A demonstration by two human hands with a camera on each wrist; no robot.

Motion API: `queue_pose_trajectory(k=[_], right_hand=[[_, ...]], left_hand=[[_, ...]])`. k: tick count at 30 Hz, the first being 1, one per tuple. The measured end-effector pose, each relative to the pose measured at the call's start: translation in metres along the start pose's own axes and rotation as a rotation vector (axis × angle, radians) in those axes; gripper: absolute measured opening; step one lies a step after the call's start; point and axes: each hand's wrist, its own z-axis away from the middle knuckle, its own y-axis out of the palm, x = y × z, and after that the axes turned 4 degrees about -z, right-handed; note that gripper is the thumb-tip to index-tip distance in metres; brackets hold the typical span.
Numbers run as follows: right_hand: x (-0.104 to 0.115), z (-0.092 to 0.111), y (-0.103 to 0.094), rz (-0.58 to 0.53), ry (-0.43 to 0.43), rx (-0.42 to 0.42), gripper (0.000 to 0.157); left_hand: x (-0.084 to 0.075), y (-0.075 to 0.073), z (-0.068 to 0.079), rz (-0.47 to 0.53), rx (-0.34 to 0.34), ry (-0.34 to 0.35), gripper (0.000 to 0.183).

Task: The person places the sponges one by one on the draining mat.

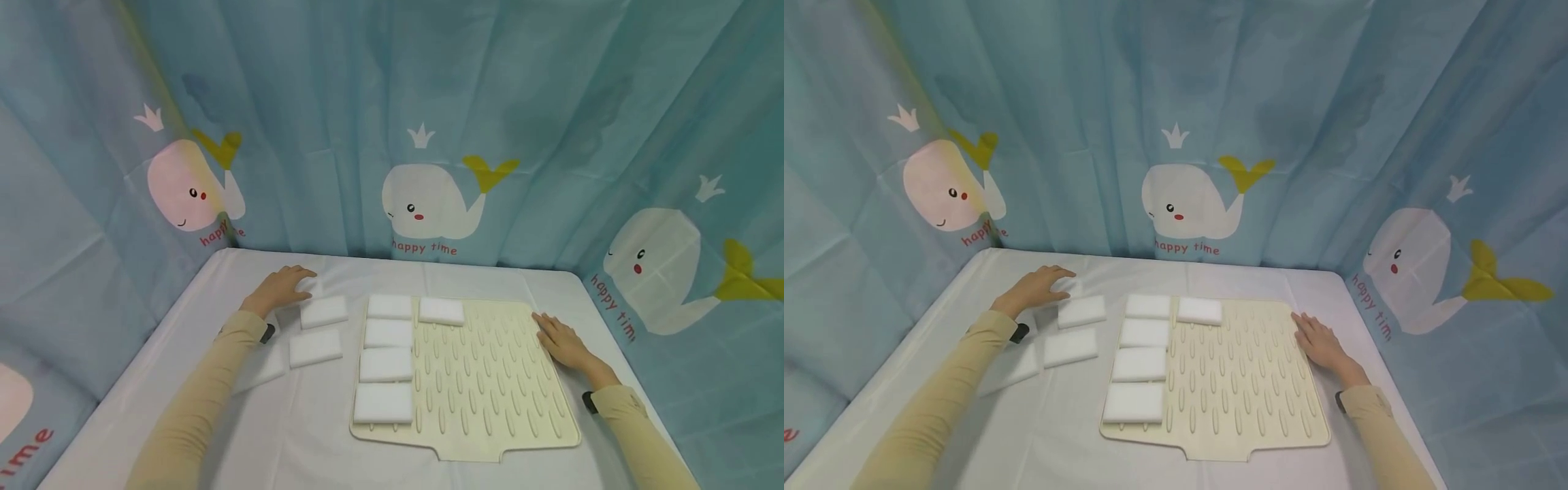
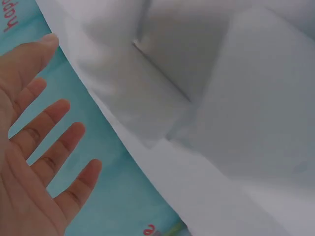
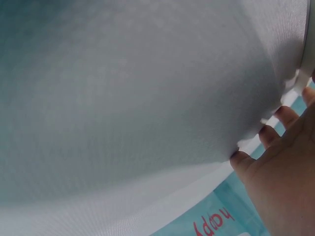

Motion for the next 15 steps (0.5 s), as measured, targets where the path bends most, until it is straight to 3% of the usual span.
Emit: queue_pose_trajectory(k=[8, 15], right_hand=[[-0.001, 0.002, 0.002, -0.015, 0.0, -0.004, 0.048], [0.002, 0.0, -0.001, -0.01, -0.011, -0.003, 0.048]], left_hand=[[0.018, 0.005, 0.009, 0.032, 0.073, -0.039, 0.055], [0.026, 0.005, 0.015, 0.055, 0.084, -0.047, 0.058]])
